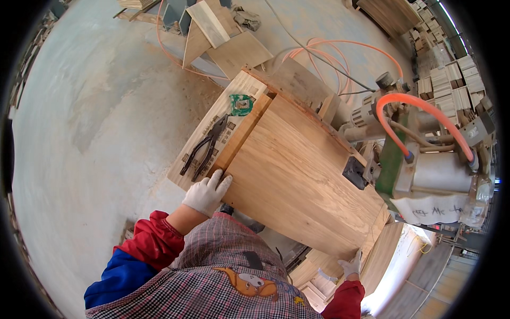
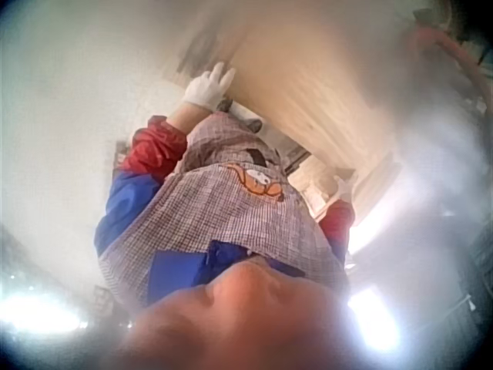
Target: The person places wooden planks one at a time onto a sanding machine and سپس stacks them on a pallet.
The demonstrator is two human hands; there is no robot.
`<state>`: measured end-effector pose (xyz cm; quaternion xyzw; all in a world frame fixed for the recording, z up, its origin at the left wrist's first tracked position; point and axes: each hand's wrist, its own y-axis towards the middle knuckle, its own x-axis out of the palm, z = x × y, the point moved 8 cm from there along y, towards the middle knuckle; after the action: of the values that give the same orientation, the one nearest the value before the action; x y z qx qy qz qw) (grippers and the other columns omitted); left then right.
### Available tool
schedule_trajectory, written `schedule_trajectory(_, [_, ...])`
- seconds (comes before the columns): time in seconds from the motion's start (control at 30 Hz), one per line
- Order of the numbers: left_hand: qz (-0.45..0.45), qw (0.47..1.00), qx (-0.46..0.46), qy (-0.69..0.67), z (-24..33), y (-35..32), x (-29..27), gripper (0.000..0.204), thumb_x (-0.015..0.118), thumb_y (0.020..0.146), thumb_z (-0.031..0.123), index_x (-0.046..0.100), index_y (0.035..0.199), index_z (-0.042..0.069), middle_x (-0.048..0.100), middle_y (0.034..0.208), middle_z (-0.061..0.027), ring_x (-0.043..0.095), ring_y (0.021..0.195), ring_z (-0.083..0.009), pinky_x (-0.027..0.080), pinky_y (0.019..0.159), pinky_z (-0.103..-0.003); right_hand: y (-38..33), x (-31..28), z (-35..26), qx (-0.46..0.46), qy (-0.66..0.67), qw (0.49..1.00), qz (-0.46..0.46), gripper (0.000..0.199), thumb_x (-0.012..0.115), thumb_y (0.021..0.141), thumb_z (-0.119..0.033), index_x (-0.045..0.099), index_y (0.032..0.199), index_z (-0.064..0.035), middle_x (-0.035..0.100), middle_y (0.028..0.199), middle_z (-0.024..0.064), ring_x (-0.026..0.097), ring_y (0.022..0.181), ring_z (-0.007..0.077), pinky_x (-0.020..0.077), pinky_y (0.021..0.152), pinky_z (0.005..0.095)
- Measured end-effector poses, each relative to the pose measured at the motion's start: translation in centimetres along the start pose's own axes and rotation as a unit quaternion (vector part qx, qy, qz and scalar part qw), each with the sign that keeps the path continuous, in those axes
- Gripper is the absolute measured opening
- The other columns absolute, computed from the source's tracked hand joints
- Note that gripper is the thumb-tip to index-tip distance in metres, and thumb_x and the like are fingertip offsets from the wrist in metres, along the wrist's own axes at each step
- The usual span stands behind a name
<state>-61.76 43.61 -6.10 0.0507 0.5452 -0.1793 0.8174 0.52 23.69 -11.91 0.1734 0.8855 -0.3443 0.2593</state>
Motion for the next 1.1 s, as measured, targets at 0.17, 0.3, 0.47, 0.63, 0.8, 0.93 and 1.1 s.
schedule_trajectory(0.17, [0.009,1.0,0.009,-0.003,-0.1,-0.1,0.0,0.057,0.059,0.071,0.008,0.046,0.127,0.005,0.047,0.125,-0.0223,0.06,0.088,-0.031,0.052,0.072,-0.039,0.5,-0.4,0.9,0.001,0.003,1.0,0.003,0.113,0.07,0.056,0.016,0.006,0.147,-0.0089,0.021,0.145,0.0145,0.044,0.114,0.0263,0.0522,0.071,0.029])
schedule_trajectory(0.3, [0.005,1.0,0.015,-0.005,0.0,0.2,0.0,0.059,0.061,0.07,0.009,0.046,0.127,0.004,0.046,0.125,-0.0224,0.06,0.087,-0.031,0.052,0.072,-0.039,1.7,-2.2,4.1,-0.042,-0.027,0.999,0.005,0.113,0.069,0.058,0.017,0.008,0.147,-0.0125,0.021,0.145,0.0146,0.049,0.11,0.0276,0.0547,0.064,0.03])
schedule_trajectory(0.47, [-0.004,1.0,0.008,-0.006,-0.1,-0.1,-0.1,0.06,0.062,0.069,0.009,0.046,0.126,0.004,0.047,0.125,-0.022,0.06,0.087,-0.0312,0.052,0.071,-0.039,0.2,-0.4,0.4,-0.01,-0.062,0.998,0.015,0.116,0.074,0.052,0.01,0.008,0.146,-0.002,0.024,0.145,0.0157,0.033,0.128,0.0269,0.0461,0.091,0.0286])
schedule_trajectory(0.63, [-0.017,1.0,-0.011,-0.013,-0.3,0.0,0.1,0.065,0.069,0.066,0.011,0.046,0.127,0.01,0.045,0.127,-0.0206,0.059,0.09,-0.0317,0.052,0.072,-0.04,-2.0,1.6,-4.3,0.013,-0.082,0.996,0.025,0.114,0.076,0.052,0.008,0.01,0.145,-0.0004,0.027,0.143,0.0143,0.039,0.124,0.0272,0.0425,0.096,0.0294])
schedule_trajectory(0.8, [-0.049,0.998,-0.038,0.022,0.1,0.8,1.0,0.077,0.077,0.062,0.017,0.042,0.131,0.017,0.039,0.133,-0.0203,0.058,0.094,-0.0349,0.051,0.076,-0.042,-0.9,-0.7,-1.0,-0.068,-0.225,0.97,0.054,0.115,0.082,0.051,-0.003,0.014,0.144,0.0013,0.033,0.14,0.018,0.041,0.124,0.0301,0.0394,0.101,0.034])
schedule_trajectory(0.93, [-0.073,0.995,-0.026,0.064,1.2,1.3,1.3,0.085,0.077,0.065,0.022,0.033,0.137,0.013,0.036,0.134,-0.0245,0.056,0.1,-0.0389,0.05,0.081,-0.043,-1.1,-0.6,-2.6,-0.061,-0.342,0.935,0.073,0.104,0.083,0.054,-0.019,0.026,0.139,-0.0006,0.035,0.138,0.0208,0.042,0.123,0.0383,0.0413,0.099,0.0422])
schedule_trajectory(1.1, [-0.128,0.971,-0.041,0.199,1.8,1.7,1.7,0.09,0.074,0.069,0.023,0.023,0.142,0.006,0.036,0.134,-0.0273,0.059,0.098,-0.0366,0.051,0.079,-0.041,-1.9,-0.1,-5.7,-0.026,-0.404,0.91,0.084,0.107,0.085,0.053,-0.028,0.027,0.139,-0.0045,0.035,0.139,0.0227,0.043,0.121,0.0382,0.043,0.095,0.043])
